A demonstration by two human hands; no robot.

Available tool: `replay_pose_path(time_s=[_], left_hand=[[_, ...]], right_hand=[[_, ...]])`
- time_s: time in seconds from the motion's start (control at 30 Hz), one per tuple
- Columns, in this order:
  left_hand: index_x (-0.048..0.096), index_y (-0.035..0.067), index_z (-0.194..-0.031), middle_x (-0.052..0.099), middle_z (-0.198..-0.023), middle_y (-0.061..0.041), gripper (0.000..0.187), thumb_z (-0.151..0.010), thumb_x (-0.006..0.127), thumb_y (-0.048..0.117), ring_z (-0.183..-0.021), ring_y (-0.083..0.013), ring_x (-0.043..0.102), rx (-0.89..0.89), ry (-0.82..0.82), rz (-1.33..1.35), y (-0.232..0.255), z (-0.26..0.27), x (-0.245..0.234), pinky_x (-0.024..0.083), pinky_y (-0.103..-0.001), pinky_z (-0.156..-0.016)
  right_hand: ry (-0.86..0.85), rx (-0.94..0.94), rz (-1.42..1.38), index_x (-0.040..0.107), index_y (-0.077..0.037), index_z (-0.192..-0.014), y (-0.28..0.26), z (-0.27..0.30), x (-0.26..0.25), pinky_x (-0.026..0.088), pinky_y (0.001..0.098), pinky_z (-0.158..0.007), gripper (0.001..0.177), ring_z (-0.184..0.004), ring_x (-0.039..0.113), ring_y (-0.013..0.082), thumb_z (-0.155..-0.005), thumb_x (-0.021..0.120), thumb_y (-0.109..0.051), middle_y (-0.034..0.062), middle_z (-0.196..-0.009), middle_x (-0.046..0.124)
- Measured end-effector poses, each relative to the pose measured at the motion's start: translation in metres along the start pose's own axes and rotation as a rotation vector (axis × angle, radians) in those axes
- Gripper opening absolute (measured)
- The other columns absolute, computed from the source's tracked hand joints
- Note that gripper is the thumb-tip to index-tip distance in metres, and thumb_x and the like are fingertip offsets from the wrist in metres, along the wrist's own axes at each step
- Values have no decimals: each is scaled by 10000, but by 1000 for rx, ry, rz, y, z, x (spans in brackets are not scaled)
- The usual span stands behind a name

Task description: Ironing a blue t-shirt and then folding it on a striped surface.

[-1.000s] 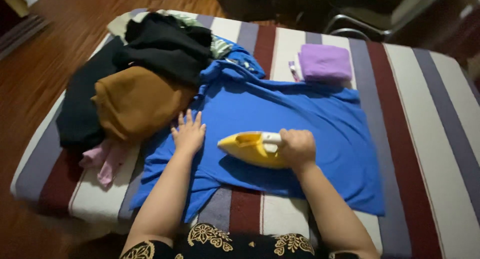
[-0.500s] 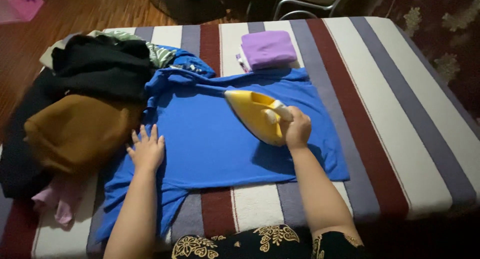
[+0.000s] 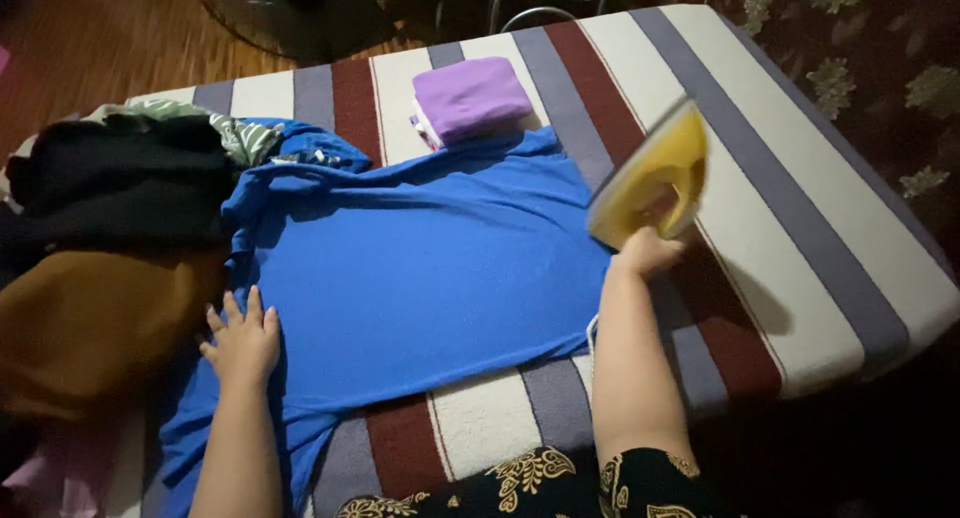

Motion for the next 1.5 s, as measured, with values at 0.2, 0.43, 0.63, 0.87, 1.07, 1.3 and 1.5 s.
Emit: replay_pose_path(time_s=[0.2,0.43,0.63,0.87,1.07,1.3,1.5], left_hand=[[313,330,-1604,216,-1699,-85,613,-1015,390,485,-1549,-383,161,-45,-22,-21,-7,-6,15,232,-723,-1120],[312,330,-1602,211,-1698,-81,627,-1003,409,488,-1551,-379,149,-61,-20,-11,-3,-1,1,220,-719,-1123],[349,313,-1586,237,-1682,-89,620,-996,423,488,-1538,-377,170,-63,2,23,-4,2,0,224,-721,-1117],[360,307,-1586,240,-1691,-86,613,-1006,436,488,-1526,-375,223,-41,-6,24,-2,3,1,219,-700,-1138],[359,306,-1589,251,-1684,-90,613,-1007,433,484,-1490,-387,283,-44,-10,38,-1,4,0,223,-689,-1133],[376,297,-1583,259,-1684,-84,613,-1004,441,484,-1507,-371,270,-27,4,57,0,9,-1,225,-676,-1142],[374,274,-1588,256,-1677,-102,613,-1009,444,460,-1497,-377,262,-22,24,55,-2,8,-2,211,-677,-1139]], right_hand=[[172,155,-68,541,54,-1335,-46,-19,-53,621,425,-937,484,-1122,713,356,-879,656,-61,277,-1284,652],[226,223,-69,396,9,-1459,-72,-12,-65,623,433,-904,600,-1135,698,358,-968,666,-207,284,-1351,587],[141,48,6,266,28,-1483,-22,-38,-51,635,441,-852,713,-1068,716,383,-928,638,-218,316,-1278,582],[-188,-99,776,426,44,-1396,-55,-14,-28,387,600,-1057,618,-1174,599,457,-1032,600,-424,305,-1291,613],[-349,-159,859,453,92,-1336,-2,-39,-36,331,578,-1092,725,-1217,561,457,-999,645,-521,325,-1300,592],[-363,-141,870,530,24,-1310,-41,-18,-52,382,572,-1070,771,-1206,575,481,-894,739,-592,281,-1316,624],[-425,-160,852,453,37,-1365,-51,-11,-49,377,538,-1101,909,-1247,544,497,-811,819,-584,306,-1335,595]])
Point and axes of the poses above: each hand's wrist, its own z-axis away from the middle knuckle, its own x-axis out of the palm, y = z × x, the point moved 9 cm from there along -z, towards the middle knuckle
